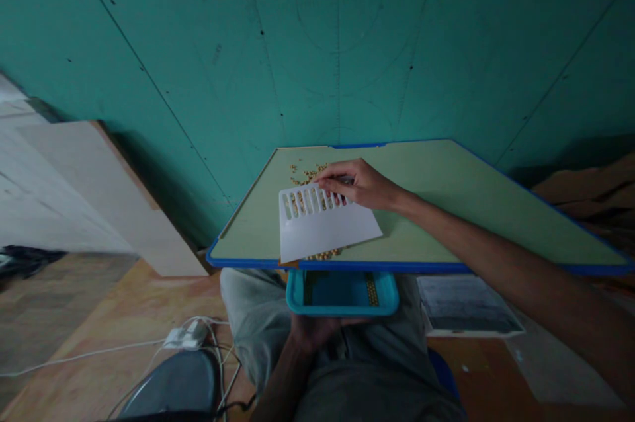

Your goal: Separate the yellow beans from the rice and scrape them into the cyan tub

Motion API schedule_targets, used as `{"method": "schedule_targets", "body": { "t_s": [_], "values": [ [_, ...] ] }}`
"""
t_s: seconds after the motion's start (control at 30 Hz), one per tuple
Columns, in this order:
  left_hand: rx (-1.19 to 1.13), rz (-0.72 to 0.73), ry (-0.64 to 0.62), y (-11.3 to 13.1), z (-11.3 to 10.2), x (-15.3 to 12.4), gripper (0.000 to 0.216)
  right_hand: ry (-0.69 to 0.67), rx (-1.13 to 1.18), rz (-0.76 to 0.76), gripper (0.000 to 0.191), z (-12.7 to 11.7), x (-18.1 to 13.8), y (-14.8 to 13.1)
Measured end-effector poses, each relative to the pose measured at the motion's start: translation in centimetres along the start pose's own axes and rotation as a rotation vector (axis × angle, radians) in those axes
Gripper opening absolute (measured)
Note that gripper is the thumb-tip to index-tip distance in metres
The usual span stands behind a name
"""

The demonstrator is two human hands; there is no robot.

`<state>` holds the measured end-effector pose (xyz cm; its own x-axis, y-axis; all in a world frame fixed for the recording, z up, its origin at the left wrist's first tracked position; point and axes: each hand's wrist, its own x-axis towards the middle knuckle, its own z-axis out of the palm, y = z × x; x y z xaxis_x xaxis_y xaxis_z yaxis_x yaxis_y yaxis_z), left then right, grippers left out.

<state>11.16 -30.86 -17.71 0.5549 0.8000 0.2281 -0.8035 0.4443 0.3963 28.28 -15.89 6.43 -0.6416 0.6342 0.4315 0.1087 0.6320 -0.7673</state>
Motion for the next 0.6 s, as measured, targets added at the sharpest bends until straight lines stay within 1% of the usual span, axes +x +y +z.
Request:
{"method": "schedule_targets", "body": {
  "t_s": [0.17,0.27,0.4,0.5,0.6],
  "values": [
    [-0.025,-0.012,-0.062,0.15,0.57,0.1,0.087,0.005,0.024,-0.01,0.028,0.12,0.09,0.21],
    [-0.025,-0.012,-0.052,0.18,0.59,0.16,0.084,0.031,0.017,-0.028,0.028,0.12,0.17,0.31],
    [-0.025,-0.024,-0.054,0.17,0.47,0.23,0.085,0.051,0.01,-0.04,0.026,0.19,0.24,0.38],
    [-0.028,-0.019,-0.047,0.06,0.37,0.13,0.086,0.041,0.024,-0.032,0.025,0.31,0.23,0.4],
    [-0.037,-0.02,-0.009,-0.1,0.17,-0.03,0.09,0.026,0.042,-0.034,0.026,0.4,0.19,0.38]
  ]
}}
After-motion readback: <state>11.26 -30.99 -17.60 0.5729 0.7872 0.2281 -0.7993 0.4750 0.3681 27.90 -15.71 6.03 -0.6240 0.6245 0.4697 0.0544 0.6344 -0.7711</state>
